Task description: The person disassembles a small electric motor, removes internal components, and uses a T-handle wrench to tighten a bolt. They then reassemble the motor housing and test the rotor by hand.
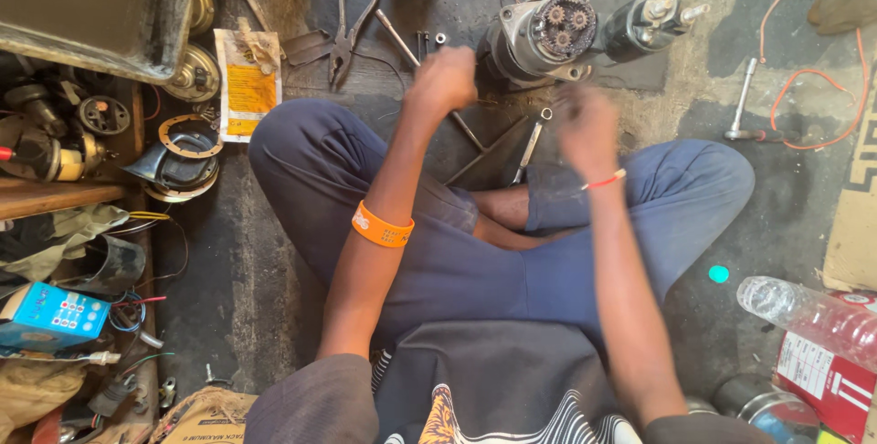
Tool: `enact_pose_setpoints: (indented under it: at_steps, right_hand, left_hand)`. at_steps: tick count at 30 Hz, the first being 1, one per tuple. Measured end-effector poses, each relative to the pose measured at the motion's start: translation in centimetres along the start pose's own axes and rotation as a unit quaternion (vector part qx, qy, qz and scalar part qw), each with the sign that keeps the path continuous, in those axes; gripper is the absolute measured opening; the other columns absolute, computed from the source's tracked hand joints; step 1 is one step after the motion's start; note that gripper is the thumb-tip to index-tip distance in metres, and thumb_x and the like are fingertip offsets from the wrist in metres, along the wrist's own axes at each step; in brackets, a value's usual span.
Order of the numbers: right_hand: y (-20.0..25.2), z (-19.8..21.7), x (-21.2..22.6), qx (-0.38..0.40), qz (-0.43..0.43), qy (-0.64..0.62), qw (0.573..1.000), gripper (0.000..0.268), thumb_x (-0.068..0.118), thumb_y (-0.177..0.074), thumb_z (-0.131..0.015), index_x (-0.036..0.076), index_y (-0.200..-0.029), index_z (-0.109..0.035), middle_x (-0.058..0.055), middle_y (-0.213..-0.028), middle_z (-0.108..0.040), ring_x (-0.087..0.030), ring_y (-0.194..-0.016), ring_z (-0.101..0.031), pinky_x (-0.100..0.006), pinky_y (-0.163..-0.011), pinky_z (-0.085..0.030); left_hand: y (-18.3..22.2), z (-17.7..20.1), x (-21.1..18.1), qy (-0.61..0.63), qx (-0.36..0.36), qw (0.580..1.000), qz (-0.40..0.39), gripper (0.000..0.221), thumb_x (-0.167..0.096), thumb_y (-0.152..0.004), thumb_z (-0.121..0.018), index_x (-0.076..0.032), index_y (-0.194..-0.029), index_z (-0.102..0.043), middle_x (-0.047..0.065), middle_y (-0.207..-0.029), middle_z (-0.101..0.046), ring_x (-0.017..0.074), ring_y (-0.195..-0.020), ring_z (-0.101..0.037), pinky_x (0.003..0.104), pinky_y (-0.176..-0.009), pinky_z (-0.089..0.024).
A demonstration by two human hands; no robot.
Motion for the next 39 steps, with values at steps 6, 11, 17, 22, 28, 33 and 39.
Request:
enact_pose_setpoints:
  at_steps: [6,11,17,22,28,33,39]
  right_hand:
    - [-4.0,4.6,-6.0,-0.036,0.024,0.082,0.996,0.019,-0.008,-0.090,-0.056,-0.006,-0.105,-0.066,-0.025,-0.100,-0.069,-0.045,-0.093,-0.067,-0.050,-0.084,-0.052]
    - [-4.1,7.7,-5.7,-0.077,0.086,0.118,0.986,0.030,-0.011,-0.089,-0.055,-0.002,-0.112,-0.071,-0.024,-0.105,-0.072,-0.041,-0.099,-0.071,-0.045,-0.089,-0.055]
    - [-3.6,12.6,1.2,-0.054,-0.017,-0.040,0.998,0.018,-0.007,-0.099,-0.068,-0.003,-0.117,-0.069,-0.015,-0.109,-0.075,-0.025,-0.100,-0.075,-0.033,-0.088,-0.058]
    - [-1.1,12.7,11.6,0.008,0.055,-0.061,0.997,0.024,-0.006,-0.100,-0.067,-0.002,-0.124,-0.068,-0.013,-0.114,-0.071,-0.023,-0.104,-0.074,-0.031,-0.088,-0.060]
    - [-2.2,8.1,15.8,-0.063,0.125,0.018,0.990,0.042,-0.008,-0.098,-0.073,0.000,-0.138,-0.064,-0.016,-0.116,-0.066,-0.027,-0.102,-0.070,-0.035,-0.087,-0.060]
    - [-1.8,6.8,13.4,-0.118,0.108,-0.001,0.987,0.038,-0.009,-0.100,-0.073,0.001,-0.136,-0.067,-0.014,-0.116,-0.069,-0.024,-0.099,-0.072,-0.033,-0.086,-0.062]
    - [-1.5,5.9,11.8,-0.170,0.155,0.009,0.973,0.033,-0.011,-0.100,-0.077,-0.001,-0.131,-0.070,-0.015,-0.115,-0.072,-0.024,-0.099,-0.074,-0.033,-0.085,-0.063]
  left_hand:
    - [0.1,2.1,-0.2,0.026,-0.086,0.996,-0.016,0.026,-0.010,-0.077,-0.071,0.003,-0.099,-0.070,0.032,-0.107,-0.068,0.0472,-0.104,-0.066,0.051,-0.090,-0.054]
    - [1.5,5.5,-1.0,0.076,-0.157,0.985,-0.007,0.026,-0.010,-0.090,-0.065,0.003,-0.112,-0.063,0.030,-0.108,-0.069,0.0462,-0.101,-0.068,0.053,-0.087,-0.054]
    - [4.3,10.1,-6.5,0.269,-0.245,0.886,-0.287,0.054,-0.022,-0.093,-0.083,-0.005,-0.137,-0.057,0.018,-0.133,-0.067,0.0351,-0.128,-0.065,0.043,-0.110,-0.050]
    - [5.1,9.1,-9.6,0.234,-0.218,0.861,-0.395,0.081,-0.022,-0.076,-0.090,-0.004,-0.144,-0.050,0.020,-0.143,-0.057,0.0394,-0.135,-0.053,0.046,-0.117,-0.041]
    - [3.3,7.0,-10.2,0.241,-0.200,0.865,-0.393,0.070,-0.017,-0.085,-0.084,-0.008,-0.146,-0.052,0.017,-0.146,-0.059,0.0369,-0.138,-0.056,0.042,-0.119,-0.046]
    - [2.8,6.4,-9.6,0.252,-0.185,0.860,-0.403,0.071,-0.015,-0.082,-0.082,-0.008,-0.146,-0.053,0.018,-0.146,-0.059,0.0358,-0.138,-0.056,0.042,-0.119,-0.045]
    - [3.1,6.9,-9.6,0.251,-0.184,0.864,-0.395,0.073,-0.015,-0.081,-0.082,-0.010,-0.148,-0.052,0.017,-0.147,-0.059,0.0352,-0.140,-0.056,0.042,-0.120,-0.044]
Point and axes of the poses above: each hand's wrist, its own y-axis away from the middle knuckle, its own z-axis out of the back of the hand, x = y × z, the point moved 7 cm from there along -y, towards the middle knuckle
